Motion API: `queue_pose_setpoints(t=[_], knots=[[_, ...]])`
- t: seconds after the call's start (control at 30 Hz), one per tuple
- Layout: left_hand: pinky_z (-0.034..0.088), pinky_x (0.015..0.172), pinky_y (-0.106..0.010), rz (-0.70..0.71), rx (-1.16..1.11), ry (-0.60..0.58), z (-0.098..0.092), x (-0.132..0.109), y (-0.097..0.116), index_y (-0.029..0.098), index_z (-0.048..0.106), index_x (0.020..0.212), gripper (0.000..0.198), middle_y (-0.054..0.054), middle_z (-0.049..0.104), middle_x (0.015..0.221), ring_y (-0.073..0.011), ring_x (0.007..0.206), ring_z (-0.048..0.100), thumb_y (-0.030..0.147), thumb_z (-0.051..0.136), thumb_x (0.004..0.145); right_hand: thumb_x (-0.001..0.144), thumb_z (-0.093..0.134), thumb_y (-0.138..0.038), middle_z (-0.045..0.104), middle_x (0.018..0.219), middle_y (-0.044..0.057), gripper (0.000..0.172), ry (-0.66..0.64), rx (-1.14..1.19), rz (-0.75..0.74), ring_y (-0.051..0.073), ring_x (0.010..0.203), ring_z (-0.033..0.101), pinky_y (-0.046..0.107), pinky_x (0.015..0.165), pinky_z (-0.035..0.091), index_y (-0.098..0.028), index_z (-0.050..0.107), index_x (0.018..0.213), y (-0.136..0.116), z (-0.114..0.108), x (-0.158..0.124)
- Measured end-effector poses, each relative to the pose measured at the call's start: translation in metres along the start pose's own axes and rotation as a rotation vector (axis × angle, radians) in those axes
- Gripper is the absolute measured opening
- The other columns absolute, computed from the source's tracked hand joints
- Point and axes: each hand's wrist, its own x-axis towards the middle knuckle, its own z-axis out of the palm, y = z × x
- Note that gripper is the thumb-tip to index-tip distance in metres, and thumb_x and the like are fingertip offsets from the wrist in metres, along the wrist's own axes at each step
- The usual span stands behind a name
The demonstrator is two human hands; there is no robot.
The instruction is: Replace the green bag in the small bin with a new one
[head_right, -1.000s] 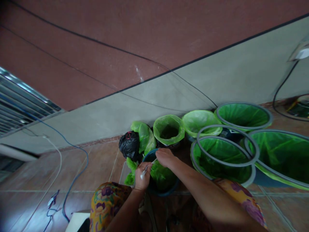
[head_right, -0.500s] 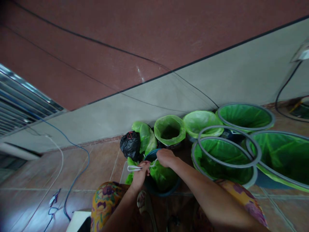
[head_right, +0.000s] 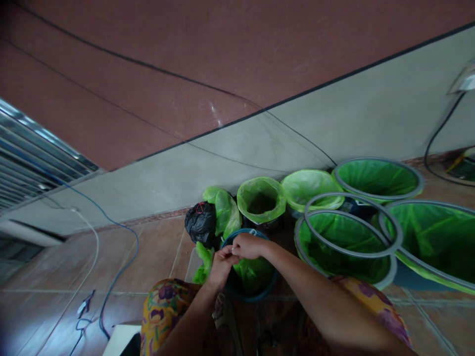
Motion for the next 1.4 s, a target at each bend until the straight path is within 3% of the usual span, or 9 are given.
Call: queue_pose_setpoints(t=[0.1, 0.23, 0.33, 0.43, 0.53, 0.8, 1.0, 1.23, 1.4], knots=[[0.039, 0.057, -0.023, 0.045, 0.088, 0.062, 0.001, 0.0, -0.003, 0.016, 0.065, 0.066, 0.025, 0.004, 0.057, 0.057, -0.0079, 0.054, 0.047, 0.04, 0.07, 0.065, 0.087, 0.042, -0.033, 0.067, 0.063, 0.002, 0.036, 0.067, 0.179, 0.037, 0.01, 0.05, 0.05, 0.022, 0.049, 0.033, -0.013, 0.07, 0.074, -0.004, -0.005, 0.001], [0.04, 0.055, -0.024, 0.036, 0.095, 0.091, 0.0, 0.001, -0.007, 0.017, 0.062, 0.075, 0.038, 0.003, 0.058, 0.062, -0.0085, 0.053, 0.05, 0.054, 0.064, 0.07, 0.087, 0.037, -0.019, 0.072, 0.099, 0.008, 0.036, 0.297, 0.219, 0.141, 0.009, 0.057, 0.055, 0.021, 0.056, 0.041, -0.012, 0.068, 0.104, -0.003, -0.011, 0.002], [0.041, 0.054, -0.024, 0.041, 0.106, 0.073, -0.002, 0.002, -0.009, 0.018, 0.057, 0.075, 0.042, 0.002, 0.059, 0.064, -0.0093, 0.054, 0.052, 0.059, 0.061, 0.071, 0.077, 0.042, -0.006, 0.072, 0.102, 0.008, 0.042, 0.165, 0.146, 0.104, 0.01, 0.063, 0.059, 0.021, 0.061, 0.042, -0.014, 0.064, 0.112, 0.0, -0.003, 0.001], [0.042, 0.055, -0.024, 0.067, 0.141, 0.053, -0.003, 0.002, -0.01, 0.019, 0.054, 0.074, 0.042, 0.003, 0.057, 0.06, -0.0093, 0.053, 0.051, 0.061, 0.057, 0.074, 0.076, 0.048, -0.01, 0.073, 0.084, 0.005, 0.031, 0.017, 0.075, 0.024, 0.014, 0.069, 0.062, 0.022, 0.061, 0.041, -0.016, 0.068, 0.098, 0.005, 0.011, 0.002], [0.042, 0.053, -0.024, 0.055, 0.137, 0.092, -0.003, 0.001, -0.01, 0.02, 0.053, 0.075, 0.038, 0.004, 0.058, 0.059, -0.0092, 0.051, 0.051, 0.058, 0.054, 0.076, 0.077, 0.052, -0.015, 0.073, 0.082, 0.008, 0.019, 0.062, -0.091, 0.057, 0.019, 0.078, 0.065, 0.025, 0.065, 0.04, -0.016, 0.07, 0.086, 0.007, 0.018, 0.004], [0.048, 0.059, -0.023, -0.157, -0.133, 0.082, -0.003, -0.001, -0.002, 0.017, 0.065, 0.089, 0.032, -0.002, 0.069, 0.076, -0.011, 0.062, 0.064, 0.042, 0.07, 0.068, 0.078, 0.055, -0.024, 0.074, 0.082, 0.011, 0.021, 0.233, -0.276, 0.186, 0.022, 0.08, 0.066, 0.027, 0.065, 0.04, -0.017, 0.075, 0.078, 0.0, 0.005, 0.003], [0.05, 0.068, -0.024, -0.243, -0.356, 0.149, -0.006, -0.006, -0.001, 0.014, 0.066, 0.084, 0.039, -0.003, 0.07, 0.075, -0.013, 0.071, 0.066, 0.027, 0.083, 0.052, 0.076, 0.057, -0.028, 0.073, 0.072, 0.007, 0.02, 0.081, -0.169, 0.119, 0.017, 0.066, 0.063, 0.026, 0.056, 0.035, -0.017, 0.074, 0.072, 0.007, 0.006, -0.002], [0.041, 0.06, -0.024, 0.004, 0.058, 0.119, -0.006, -0.002, -0.003, 0.015, 0.063, 0.066, 0.013, 0.004, 0.06, 0.059, -0.0089, 0.058, 0.052, 0.019, 0.072, 0.058, 0.074, 0.059, -0.026, 0.074, 0.079, 0.01, 0.018, 0.083, -0.246, 0.182, 0.022, 0.076, 0.065, 0.028, 0.06, 0.037, -0.016, 0.073, 0.073, 0.015, 0.016, 0.004], [0.04, 0.065, -0.024, 0.154, 0.245, 0.093, -0.005, -0.002, 0.003, 0.017, 0.06, 0.07, 0.01, 0.005, 0.057, 0.064, -0.0091, 0.063, 0.051, 0.01, 0.06, 0.064, 0.072, 0.052, -0.01, 0.073, 0.099, 0.009, 0.032, 0.185, -0.157, 0.11, 0.021, 0.093, 0.064, 0.027, 0.073, 0.042, -0.018, 0.07, 0.097, 0.013, 0.021, 0.008]])
